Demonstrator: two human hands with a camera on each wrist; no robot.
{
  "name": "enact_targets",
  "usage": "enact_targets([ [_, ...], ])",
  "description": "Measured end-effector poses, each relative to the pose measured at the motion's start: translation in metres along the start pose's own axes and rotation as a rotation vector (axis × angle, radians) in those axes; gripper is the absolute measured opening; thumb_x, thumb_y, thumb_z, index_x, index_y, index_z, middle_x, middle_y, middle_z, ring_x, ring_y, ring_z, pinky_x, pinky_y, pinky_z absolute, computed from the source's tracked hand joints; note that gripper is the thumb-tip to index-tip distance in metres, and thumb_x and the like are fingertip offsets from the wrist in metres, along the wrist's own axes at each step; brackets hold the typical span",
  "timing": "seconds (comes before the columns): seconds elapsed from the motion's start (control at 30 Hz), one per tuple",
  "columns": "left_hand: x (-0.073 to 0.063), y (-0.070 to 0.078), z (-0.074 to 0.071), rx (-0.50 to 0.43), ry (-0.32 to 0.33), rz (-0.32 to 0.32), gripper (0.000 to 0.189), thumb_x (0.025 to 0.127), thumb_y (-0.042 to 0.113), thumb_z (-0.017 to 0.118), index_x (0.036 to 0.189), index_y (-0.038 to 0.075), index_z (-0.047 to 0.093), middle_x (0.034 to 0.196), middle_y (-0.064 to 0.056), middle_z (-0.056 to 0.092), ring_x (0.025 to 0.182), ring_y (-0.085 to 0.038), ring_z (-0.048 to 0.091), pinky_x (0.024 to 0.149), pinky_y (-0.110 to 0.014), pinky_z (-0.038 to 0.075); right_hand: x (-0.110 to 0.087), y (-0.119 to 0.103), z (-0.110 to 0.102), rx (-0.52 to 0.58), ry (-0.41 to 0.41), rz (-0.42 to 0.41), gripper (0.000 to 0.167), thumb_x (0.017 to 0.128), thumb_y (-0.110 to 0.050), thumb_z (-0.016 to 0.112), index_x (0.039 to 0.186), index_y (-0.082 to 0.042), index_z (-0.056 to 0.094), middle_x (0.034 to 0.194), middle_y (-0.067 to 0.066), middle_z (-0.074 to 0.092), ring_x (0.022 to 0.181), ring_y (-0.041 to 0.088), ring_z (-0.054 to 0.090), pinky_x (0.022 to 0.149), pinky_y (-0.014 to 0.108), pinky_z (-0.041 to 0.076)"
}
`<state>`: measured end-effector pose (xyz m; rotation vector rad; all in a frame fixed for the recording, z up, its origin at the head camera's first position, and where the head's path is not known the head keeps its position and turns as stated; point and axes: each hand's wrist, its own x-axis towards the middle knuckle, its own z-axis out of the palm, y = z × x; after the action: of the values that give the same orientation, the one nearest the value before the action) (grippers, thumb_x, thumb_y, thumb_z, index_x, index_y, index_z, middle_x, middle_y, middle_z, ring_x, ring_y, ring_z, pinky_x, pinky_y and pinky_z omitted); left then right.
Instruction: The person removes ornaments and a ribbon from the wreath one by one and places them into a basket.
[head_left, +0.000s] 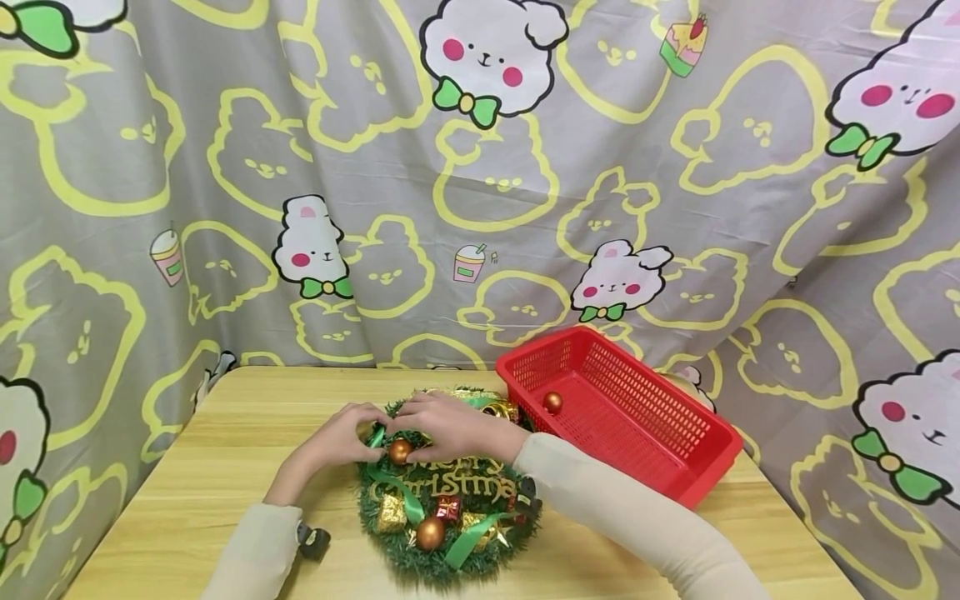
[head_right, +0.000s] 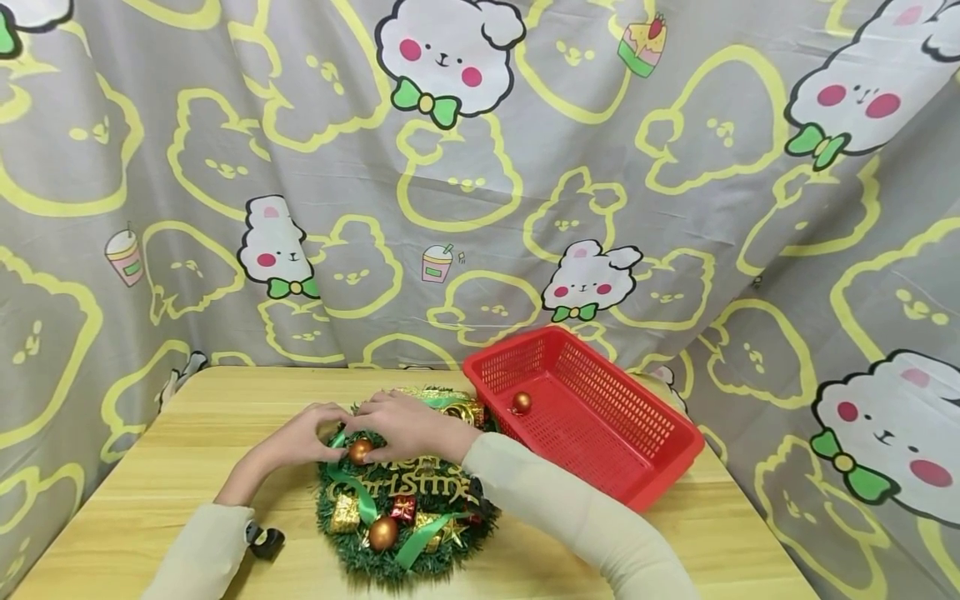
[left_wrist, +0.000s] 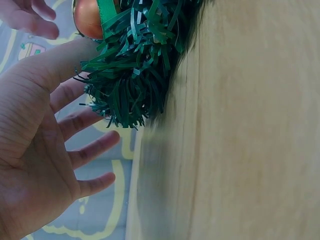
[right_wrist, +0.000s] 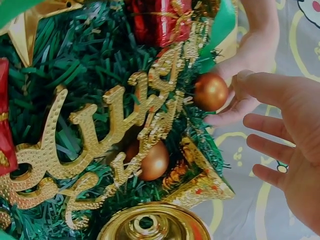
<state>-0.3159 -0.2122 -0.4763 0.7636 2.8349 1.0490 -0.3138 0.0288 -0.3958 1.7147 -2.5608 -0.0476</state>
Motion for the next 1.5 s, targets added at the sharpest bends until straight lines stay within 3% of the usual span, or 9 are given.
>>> enact_targets([
  [0.3, 0.003, 0.001, 0.001, -0.002, 0.002, 0.042, 0.035, 0.079, 0.017, 0.083, 0.112, 0.021, 0.073, 0.121, -0.002, 0.069, 0.118, -0.036, 0.058, 0.098, -0.062, 0.049, 0.003, 0.001, 0.011, -0.054, -0.041, 0.005, 0.045, 0.092, -0.037, 0.076, 0.134, -0.025, 0.065, 0.134, -0.005, 0.066, 0.129, 0.016, 0.058, 0.118, 0.044, 0.041],
  [0.47, 0.002, 0.003, 0.002, 0.001, -0.003, 0.027, 0.036, 0.078, 0.016, 0.083, 0.111, 0.023, 0.073, 0.121, -0.001, 0.069, 0.119, -0.036, 0.056, 0.096, -0.062, 0.049, 0.005, 0.001, 0.021, -0.070, -0.060, 0.012, 0.043, 0.093, -0.039, 0.075, 0.133, -0.029, 0.065, 0.134, -0.007, 0.067, 0.129, 0.015, 0.058, 0.112, 0.040, 0.047],
  [0.77, 0.001, 0.003, 0.003, 0.008, -0.001, 0.021, 0.037, 0.077, 0.016, 0.083, 0.111, 0.025, 0.073, 0.120, 0.001, 0.068, 0.118, -0.035, 0.055, 0.094, -0.060, 0.049, 0.007, -0.002, 0.027, -0.070, -0.052, 0.010, 0.039, 0.095, -0.036, 0.073, 0.133, -0.029, 0.066, 0.131, -0.009, 0.068, 0.126, 0.012, 0.059, 0.114, 0.037, 0.045],
  [1.23, 0.001, 0.001, 0.002, -0.009, -0.005, 0.005, 0.040, 0.078, 0.015, 0.083, 0.116, 0.020, 0.072, 0.122, -0.001, 0.067, 0.122, -0.038, 0.054, 0.096, -0.062, 0.049, 0.013, -0.003, 0.018, -0.099, -0.043, -0.019, 0.034, 0.094, -0.035, 0.073, 0.128, -0.028, 0.068, 0.128, -0.010, 0.069, 0.120, 0.012, 0.060, 0.108, 0.036, 0.049],
  [1.5, -0.001, -0.001, 0.001, -0.009, -0.003, 0.020, 0.038, 0.079, 0.017, 0.083, 0.116, 0.017, 0.072, 0.121, -0.003, 0.067, 0.120, -0.038, 0.055, 0.096, -0.061, 0.050, 0.011, -0.008, 0.004, -0.090, -0.045, -0.022, 0.035, 0.094, -0.034, 0.073, 0.128, -0.026, 0.069, 0.128, -0.007, 0.070, 0.126, 0.014, 0.059, 0.115, 0.046, 0.044],
])
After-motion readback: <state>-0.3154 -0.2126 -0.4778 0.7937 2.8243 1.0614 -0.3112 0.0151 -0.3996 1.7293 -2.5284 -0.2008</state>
